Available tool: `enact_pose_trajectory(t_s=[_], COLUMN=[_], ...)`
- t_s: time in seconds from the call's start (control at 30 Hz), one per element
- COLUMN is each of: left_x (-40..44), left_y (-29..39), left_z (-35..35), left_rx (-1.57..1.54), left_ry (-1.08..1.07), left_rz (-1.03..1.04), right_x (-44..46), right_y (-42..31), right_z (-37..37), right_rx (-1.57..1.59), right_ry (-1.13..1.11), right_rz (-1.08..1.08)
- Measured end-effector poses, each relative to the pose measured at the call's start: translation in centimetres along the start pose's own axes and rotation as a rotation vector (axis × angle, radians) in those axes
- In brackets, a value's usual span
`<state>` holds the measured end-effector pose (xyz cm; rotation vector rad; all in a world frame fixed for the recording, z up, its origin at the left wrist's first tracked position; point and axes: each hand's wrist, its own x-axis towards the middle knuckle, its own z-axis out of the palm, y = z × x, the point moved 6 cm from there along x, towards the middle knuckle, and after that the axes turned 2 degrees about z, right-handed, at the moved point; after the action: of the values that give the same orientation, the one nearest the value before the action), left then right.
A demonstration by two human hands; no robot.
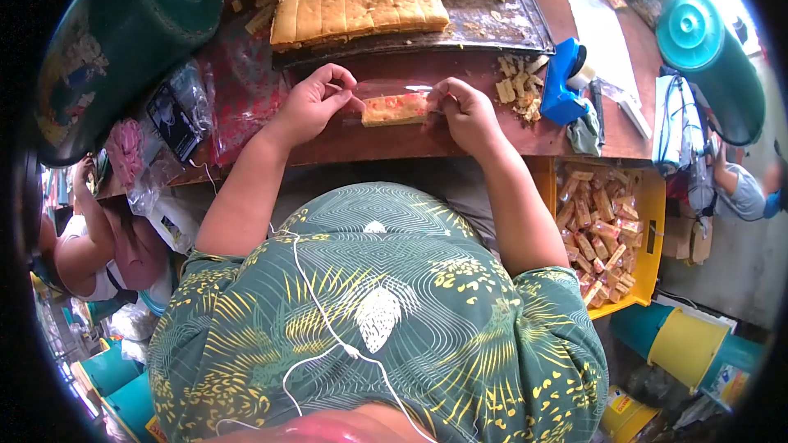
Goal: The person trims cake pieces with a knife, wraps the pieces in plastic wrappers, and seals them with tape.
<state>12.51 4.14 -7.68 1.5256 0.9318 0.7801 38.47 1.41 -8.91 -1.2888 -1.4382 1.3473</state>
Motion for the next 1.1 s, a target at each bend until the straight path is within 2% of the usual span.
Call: enact_pose_trajectory(t_s=[0.1, 0.2, 0.3, 0.4, 0.5, 0.6, 0.7, 0.8, 0.9, 1.0, 1.1], left_x=[-0.4, -0.6, -1.3, -1.9, -1.9, -1.3, -0.5, -1.1, -1.2, -1.7, -1.7], left_y=[0.5, 0.8, 2.1, 2.9, 2.5, 0.3, -1.6, -0.1, 0.7, 1.7, 3.0], left_z=[0.3, 0.4, 0.5, 0.9, 1.0, 0.4, 0.2, 0.8, 1.0, 1.5, 0.6], left_rx=[-0.063, 0.016, 0.132, 0.237, 0.247, 0.134, 0.030, -0.138, -0.095, -0.007, 0.402], left_ry=[0.033, 0.071, 0.086, 0.070, 0.047, 0.093, -0.118, -0.123, -0.040, 0.061, 0.153], left_rz=[-0.015, 0.071, 0.014, 0.076, -0.054, -0.011, 0.079, -0.064, -0.108, -0.130, 0.051], right_x=[-0.9, -1.3, -0.9, -0.8, -0.6, -0.3, 0.3, 0.4, 0.1, -1.0, -1.1], right_y=[-2.5, -2.7, -1.8, -2.4, -2.6, -1.7, -0.3, -0.4, -0.3, -2.3, -2.0], right_z=[1.0, 1.3, 0.6, 0.9, 0.8, 0.6, 0.0, -0.1, 0.6, 0.8, 0.2], right_rx=[0.052, -0.035, -0.146, -0.166, -0.187, 0.107, 0.021, -0.060, -0.070, -0.268, -0.314], right_ry=[0.069, 0.005, 0.015, 0.029, 0.060, 0.084, 0.016, -0.053, 0.060, 0.102, 0.157], right_rz=[-0.234, -0.186, -0.202, -0.162, -0.087, -0.084, -0.164, -0.181, -0.091, -0.053, -0.100])
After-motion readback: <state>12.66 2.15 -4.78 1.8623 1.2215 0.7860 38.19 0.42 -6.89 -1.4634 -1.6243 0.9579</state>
